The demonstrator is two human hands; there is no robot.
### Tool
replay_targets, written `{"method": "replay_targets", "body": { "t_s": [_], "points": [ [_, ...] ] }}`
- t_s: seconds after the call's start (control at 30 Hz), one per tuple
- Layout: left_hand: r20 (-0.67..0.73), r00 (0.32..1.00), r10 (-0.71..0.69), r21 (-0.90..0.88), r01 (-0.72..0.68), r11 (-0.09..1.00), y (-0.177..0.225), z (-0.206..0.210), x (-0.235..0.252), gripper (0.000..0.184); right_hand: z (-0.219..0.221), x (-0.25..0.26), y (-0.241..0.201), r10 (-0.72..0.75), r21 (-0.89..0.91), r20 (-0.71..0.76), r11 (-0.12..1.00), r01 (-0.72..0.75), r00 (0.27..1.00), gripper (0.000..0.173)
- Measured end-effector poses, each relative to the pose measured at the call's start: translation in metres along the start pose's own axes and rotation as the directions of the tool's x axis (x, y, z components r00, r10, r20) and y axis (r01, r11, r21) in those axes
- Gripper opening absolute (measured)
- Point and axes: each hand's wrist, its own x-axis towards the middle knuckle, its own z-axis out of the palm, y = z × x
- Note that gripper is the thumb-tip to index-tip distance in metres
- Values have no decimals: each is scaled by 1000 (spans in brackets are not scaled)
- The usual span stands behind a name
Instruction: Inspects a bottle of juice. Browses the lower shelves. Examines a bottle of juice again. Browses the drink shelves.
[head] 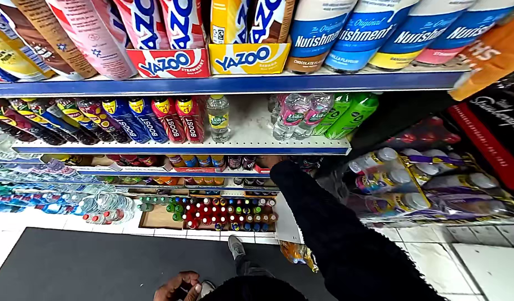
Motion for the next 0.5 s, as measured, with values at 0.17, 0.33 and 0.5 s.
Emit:
{"method": "replay_targets", "body": {
  "t_s": [0.17,0.33,0.5],
  "points": [
    [20,1000,16,-3,-16,1000,4,-4,3,20,-25,4,-11,307,-168,286,949,-268,908,46],
    [41,999,33,17,-34,999,6,-6,6,20,-24,-8,-1,302,-145,280,952,-271,911,56],
    [45,998,52,12,-53,999,2,-14,4,20,-15,-31,10,189,-63,191,982,-181,963,49]
  ]
}}
